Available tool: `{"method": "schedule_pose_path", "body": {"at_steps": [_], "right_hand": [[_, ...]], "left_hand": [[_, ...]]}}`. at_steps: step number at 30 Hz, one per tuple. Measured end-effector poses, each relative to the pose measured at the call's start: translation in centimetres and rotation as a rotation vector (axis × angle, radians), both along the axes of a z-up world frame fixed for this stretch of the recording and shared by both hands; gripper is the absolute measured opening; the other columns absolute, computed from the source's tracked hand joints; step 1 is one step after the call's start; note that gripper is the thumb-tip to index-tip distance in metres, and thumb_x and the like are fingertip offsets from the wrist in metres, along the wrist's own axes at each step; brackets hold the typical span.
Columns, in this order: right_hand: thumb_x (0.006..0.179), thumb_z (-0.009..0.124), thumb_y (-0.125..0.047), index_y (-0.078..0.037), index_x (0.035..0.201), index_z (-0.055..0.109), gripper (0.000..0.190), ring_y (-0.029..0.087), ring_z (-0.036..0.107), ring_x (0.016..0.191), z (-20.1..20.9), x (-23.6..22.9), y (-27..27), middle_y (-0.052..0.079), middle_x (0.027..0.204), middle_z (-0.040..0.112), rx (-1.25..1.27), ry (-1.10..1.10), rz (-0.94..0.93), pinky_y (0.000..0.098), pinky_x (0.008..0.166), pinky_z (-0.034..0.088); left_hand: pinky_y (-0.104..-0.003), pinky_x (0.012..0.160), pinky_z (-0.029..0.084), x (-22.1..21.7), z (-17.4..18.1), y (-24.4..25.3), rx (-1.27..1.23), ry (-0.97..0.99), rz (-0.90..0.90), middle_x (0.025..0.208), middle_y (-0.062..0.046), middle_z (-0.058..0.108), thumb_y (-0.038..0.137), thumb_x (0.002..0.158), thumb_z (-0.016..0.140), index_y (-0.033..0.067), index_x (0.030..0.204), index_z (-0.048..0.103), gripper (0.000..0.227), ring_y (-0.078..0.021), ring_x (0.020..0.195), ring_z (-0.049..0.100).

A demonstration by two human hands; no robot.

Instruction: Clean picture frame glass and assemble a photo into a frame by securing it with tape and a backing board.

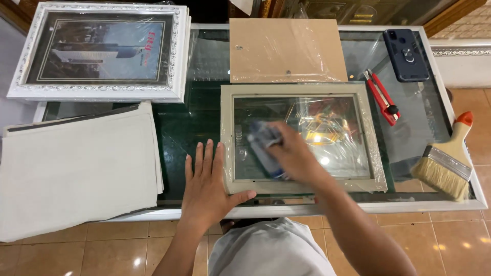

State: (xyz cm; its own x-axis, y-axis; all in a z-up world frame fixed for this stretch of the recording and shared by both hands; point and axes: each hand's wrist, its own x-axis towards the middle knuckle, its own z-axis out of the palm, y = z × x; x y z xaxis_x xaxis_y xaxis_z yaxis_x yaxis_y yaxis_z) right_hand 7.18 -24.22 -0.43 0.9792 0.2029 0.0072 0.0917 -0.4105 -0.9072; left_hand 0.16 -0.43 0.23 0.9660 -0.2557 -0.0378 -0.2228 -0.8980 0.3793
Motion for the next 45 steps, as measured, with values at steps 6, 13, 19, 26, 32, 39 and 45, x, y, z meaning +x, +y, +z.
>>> {"method": "schedule_pose_path", "body": {"at_steps": [6, 13, 19, 26, 32, 39, 45], "right_hand": [[0.092, 0.064, -0.002, 0.000, 0.129, 0.059, 0.037, 0.040, 0.059, 0.116, 0.5, 2.3, -12.8, 0.022, 0.121, 0.064, -0.751, -0.443, -0.404, 0.0517, 0.099, 0.050], [0.082, 0.062, -0.002, 0.002, 0.125, 0.052, 0.044, 0.049, 0.053, 0.115, -1.3, 1.1, -0.8, 0.030, 0.124, 0.051, -0.903, -0.312, -0.296, 0.0573, 0.097, 0.046], [0.078, 0.066, -0.002, 0.002, 0.123, 0.058, 0.046, 0.040, 0.060, 0.103, 0.1, 1.7, 4.1, 0.023, 0.110, 0.061, -0.404, -0.450, 0.117, 0.0480, 0.089, 0.052], [0.090, 0.065, -0.007, 0.001, 0.116, 0.063, 0.027, 0.024, 0.068, 0.075, 4.3, 3.4, -9.2, 0.016, 0.089, 0.070, -0.320, -0.092, -0.339, 0.0391, 0.069, 0.054], [0.091, 0.060, -0.008, 0.010, 0.123, 0.052, 0.038, 0.045, 0.057, 0.106, -0.6, 4.8, -7.2, 0.034, 0.122, 0.051, -0.912, -0.103, -0.327, 0.0553, 0.087, 0.050], [0.076, 0.059, 0.005, 0.002, 0.129, 0.058, 0.053, 0.043, 0.056, 0.110, -0.7, 8.5, 4.2, 0.023, 0.120, 0.054, -0.624, -0.547, 0.174, 0.0495, 0.098, 0.046], [0.071, 0.061, 0.006, -0.002, 0.131, 0.062, 0.061, 0.039, 0.056, 0.107, 1.4, 3.0, 3.2, 0.016, 0.113, 0.057, -0.599, -0.572, 0.387, 0.0458, 0.094, 0.046]], "left_hand": [[-0.057, 0.119, 0.000, 0.3, 0.3, 0.0, 0.010, 0.043, 0.003, 0.163, -0.025, 0.013, 0.096, 0.065, 0.055, 0.0003, 0.157, 0.013, 0.139, -0.0379, 0.152, 0.001], [-0.058, 0.119, 0.001, 0.2, 0.5, -0.2, 0.055, 0.066, 0.002, 0.165, -0.025, 0.014, 0.095, 0.065, 0.057, 0.0009, 0.159, 0.012, 0.140, -0.0392, 0.154, 0.002], [-0.057, 0.120, 0.003, 0.0, 0.5, -0.1, 0.021, 0.029, 0.023, 0.163, -0.024, 0.016, 0.093, 0.064, 0.061, 0.0008, 0.157, 0.014, 0.139, -0.0378, 0.153, 0.004], [-0.057, 0.120, 0.002, 0.0, 0.8, -0.1, 0.003, 0.041, 0.018, 0.164, -0.024, 0.017, 0.092, 0.064, 0.062, 0.0016, 0.157, 0.012, 0.139, -0.0385, 0.154, 0.004], [-0.058, 0.119, 0.001, 0.2, 0.1, -0.1, -0.011, 0.029, 0.006, 0.163, -0.025, 0.016, 0.092, 0.065, 0.061, 0.0014, 0.157, 0.013, 0.139, -0.0399, 0.154, 0.003], [-0.060, 0.120, 0.003, 0.1, -0.7, 0.4, -0.056, -0.032, -0.001, 0.162, -0.027, 0.021, 0.093, 0.066, 0.060, 0.0017, 0.159, 0.018, 0.136, -0.0419, 0.153, 0.007], [-0.059, 0.120, 0.003, 0.1, -0.6, 0.4, -0.070, -0.058, 0.009, 0.162, -0.026, 0.021, 0.092, 0.066, 0.061, 0.0014, 0.158, 0.020, 0.135, -0.0416, 0.153, 0.007]]}}
